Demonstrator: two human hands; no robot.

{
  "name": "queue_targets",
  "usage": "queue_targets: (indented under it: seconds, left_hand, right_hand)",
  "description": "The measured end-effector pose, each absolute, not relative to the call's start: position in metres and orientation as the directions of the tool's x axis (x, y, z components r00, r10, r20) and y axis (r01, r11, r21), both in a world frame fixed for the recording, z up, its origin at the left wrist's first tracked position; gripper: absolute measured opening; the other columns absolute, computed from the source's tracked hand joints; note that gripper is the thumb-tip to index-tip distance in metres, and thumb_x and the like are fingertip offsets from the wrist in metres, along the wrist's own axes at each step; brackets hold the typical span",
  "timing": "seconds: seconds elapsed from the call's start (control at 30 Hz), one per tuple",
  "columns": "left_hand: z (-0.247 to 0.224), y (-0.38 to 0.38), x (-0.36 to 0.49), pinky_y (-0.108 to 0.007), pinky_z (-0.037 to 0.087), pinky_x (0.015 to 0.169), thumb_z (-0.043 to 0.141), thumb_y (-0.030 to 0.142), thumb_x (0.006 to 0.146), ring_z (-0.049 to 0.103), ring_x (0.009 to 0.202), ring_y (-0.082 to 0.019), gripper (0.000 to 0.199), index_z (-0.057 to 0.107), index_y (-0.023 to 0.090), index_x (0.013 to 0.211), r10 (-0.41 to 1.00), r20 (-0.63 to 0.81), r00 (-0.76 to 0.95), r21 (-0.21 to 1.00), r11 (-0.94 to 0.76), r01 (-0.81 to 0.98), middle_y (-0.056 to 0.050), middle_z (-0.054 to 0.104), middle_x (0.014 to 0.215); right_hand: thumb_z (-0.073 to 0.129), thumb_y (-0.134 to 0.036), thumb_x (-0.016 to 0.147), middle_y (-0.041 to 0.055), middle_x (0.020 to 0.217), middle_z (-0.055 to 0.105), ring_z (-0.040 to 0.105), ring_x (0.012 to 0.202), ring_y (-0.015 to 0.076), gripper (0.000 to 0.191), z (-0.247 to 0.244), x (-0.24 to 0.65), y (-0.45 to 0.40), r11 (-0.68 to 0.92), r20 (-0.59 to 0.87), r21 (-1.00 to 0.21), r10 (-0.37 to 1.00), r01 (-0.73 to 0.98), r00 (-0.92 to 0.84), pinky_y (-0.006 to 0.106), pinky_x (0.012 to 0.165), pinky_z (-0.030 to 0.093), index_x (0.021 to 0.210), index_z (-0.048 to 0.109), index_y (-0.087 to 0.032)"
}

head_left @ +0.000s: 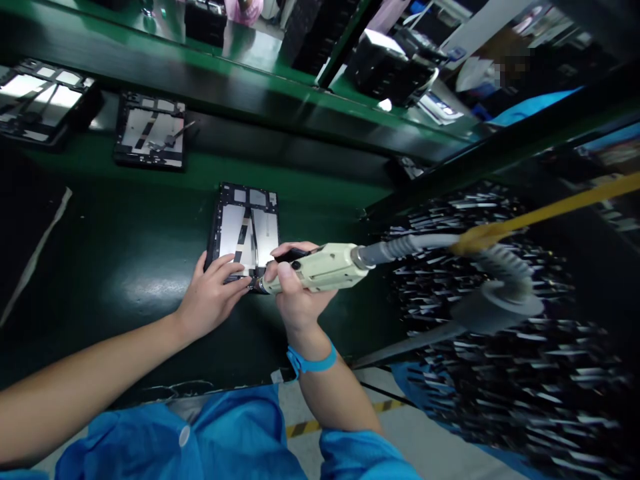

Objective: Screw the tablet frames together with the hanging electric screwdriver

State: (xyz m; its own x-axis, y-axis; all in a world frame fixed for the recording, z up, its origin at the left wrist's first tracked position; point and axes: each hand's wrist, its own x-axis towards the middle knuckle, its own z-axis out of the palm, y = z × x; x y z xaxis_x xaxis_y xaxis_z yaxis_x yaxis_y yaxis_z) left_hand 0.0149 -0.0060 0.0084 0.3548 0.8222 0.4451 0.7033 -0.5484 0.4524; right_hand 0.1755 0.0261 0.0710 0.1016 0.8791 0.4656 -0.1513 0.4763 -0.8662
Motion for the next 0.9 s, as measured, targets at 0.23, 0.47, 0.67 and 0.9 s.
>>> queue_targets:
  seconds: [0.23, 0.47, 0.67, 0.9]
  left_hand:
    - [0.0093, -0.0061, 0.0149, -0.066, 0.034, 0.113, 0.058, 0.024, 0.101, 0.056, 0.131, -0.030, 0.022, 0.073, 0.028, 0.116, 0.822, 0.444, 0.357, 0.458, -0.550, 0.698, -0.006, 0.069, 0.125]
    - [0.0094, -0.0060, 0.0148, -0.063, 0.035, 0.113, 0.059, 0.025, 0.101, 0.055, 0.131, -0.030, 0.021, 0.074, 0.028, 0.115, 0.827, 0.439, 0.352, 0.471, -0.545, 0.693, -0.006, 0.070, 0.125]
    - [0.0085, -0.0062, 0.0147, -0.064, 0.034, 0.114, 0.059, 0.025, 0.101, 0.055, 0.132, -0.030, 0.021, 0.074, 0.028, 0.115, 0.828, 0.436, 0.353, 0.472, -0.545, 0.693, -0.006, 0.069, 0.126]
    - [0.0109, -0.0070, 0.0154, -0.065, 0.033, 0.114, 0.058, 0.025, 0.101, 0.055, 0.132, -0.031, 0.021, 0.074, 0.028, 0.114, 0.834, 0.428, 0.349, 0.469, -0.535, 0.703, -0.006, 0.069, 0.126]
  right_hand:
    - [0.068, -0.019, 0.090, -0.0008, 0.096, 0.067, 0.064, 0.058, 0.0085, 0.023, 0.0696, 0.1746, 0.0255, 0.472, 0.463, -0.873, 0.881, -0.122, 0.100, 0.025, 0.056, 0.056, 0.112, 0.062, -0.025]
    - [0.067, -0.020, 0.091, -0.0002, 0.096, 0.067, 0.064, 0.058, 0.0091, 0.023, 0.0696, 0.1758, 0.0229, 0.465, 0.457, -0.879, 0.885, -0.106, 0.088, 0.026, 0.055, 0.056, 0.112, 0.060, -0.025]
    - [0.066, -0.018, 0.091, -0.0008, 0.096, 0.066, 0.064, 0.058, 0.0088, 0.025, 0.0693, 0.1756, 0.0235, 0.480, 0.473, -0.868, 0.877, -0.125, 0.083, 0.026, 0.056, 0.056, 0.113, 0.061, -0.025]
    - [0.066, -0.025, 0.091, -0.0002, 0.089, 0.064, 0.062, 0.056, 0.0103, 0.017, 0.0670, 0.1760, 0.0230, 0.465, 0.463, -0.883, 0.885, -0.056, 0.043, 0.027, 0.054, 0.056, 0.105, 0.058, -0.023]
